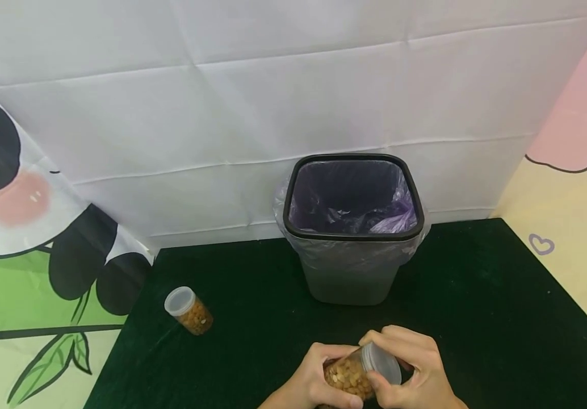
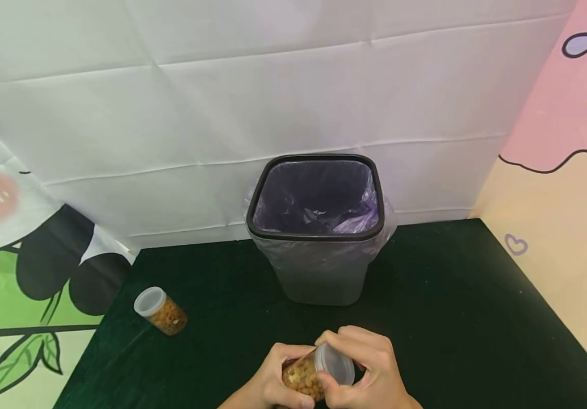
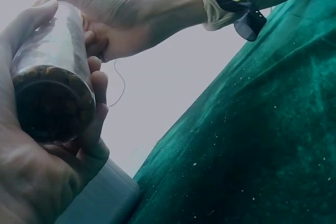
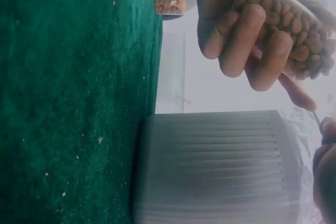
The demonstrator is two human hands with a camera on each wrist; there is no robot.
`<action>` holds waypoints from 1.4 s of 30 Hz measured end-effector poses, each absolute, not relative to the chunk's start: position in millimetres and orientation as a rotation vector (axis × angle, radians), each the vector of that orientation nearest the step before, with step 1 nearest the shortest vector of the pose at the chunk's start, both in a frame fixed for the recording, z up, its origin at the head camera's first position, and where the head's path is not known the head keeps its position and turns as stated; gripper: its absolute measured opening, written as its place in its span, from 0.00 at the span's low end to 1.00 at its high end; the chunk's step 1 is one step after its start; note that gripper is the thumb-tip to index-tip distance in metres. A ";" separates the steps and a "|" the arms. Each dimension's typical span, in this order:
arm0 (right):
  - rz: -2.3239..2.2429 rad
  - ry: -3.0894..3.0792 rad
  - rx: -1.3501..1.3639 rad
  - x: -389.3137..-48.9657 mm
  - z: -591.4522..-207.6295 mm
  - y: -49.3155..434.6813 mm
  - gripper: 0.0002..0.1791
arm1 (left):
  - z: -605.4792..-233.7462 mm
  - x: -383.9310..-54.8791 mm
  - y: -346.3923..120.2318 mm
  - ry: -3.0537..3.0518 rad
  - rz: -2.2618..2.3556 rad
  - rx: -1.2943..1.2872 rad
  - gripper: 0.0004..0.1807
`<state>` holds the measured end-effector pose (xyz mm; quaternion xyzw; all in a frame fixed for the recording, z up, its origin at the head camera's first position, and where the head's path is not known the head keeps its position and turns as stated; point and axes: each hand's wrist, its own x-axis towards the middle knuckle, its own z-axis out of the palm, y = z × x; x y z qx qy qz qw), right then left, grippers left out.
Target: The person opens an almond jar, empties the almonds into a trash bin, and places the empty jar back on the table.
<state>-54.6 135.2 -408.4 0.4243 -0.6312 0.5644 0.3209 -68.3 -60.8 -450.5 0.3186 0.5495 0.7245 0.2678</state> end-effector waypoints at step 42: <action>1.258 -2.669 0.905 -85.4 -388.0 173.4 0.32 | -419.7 -106.9 -73.3 2.542 1.528 0.991 0.33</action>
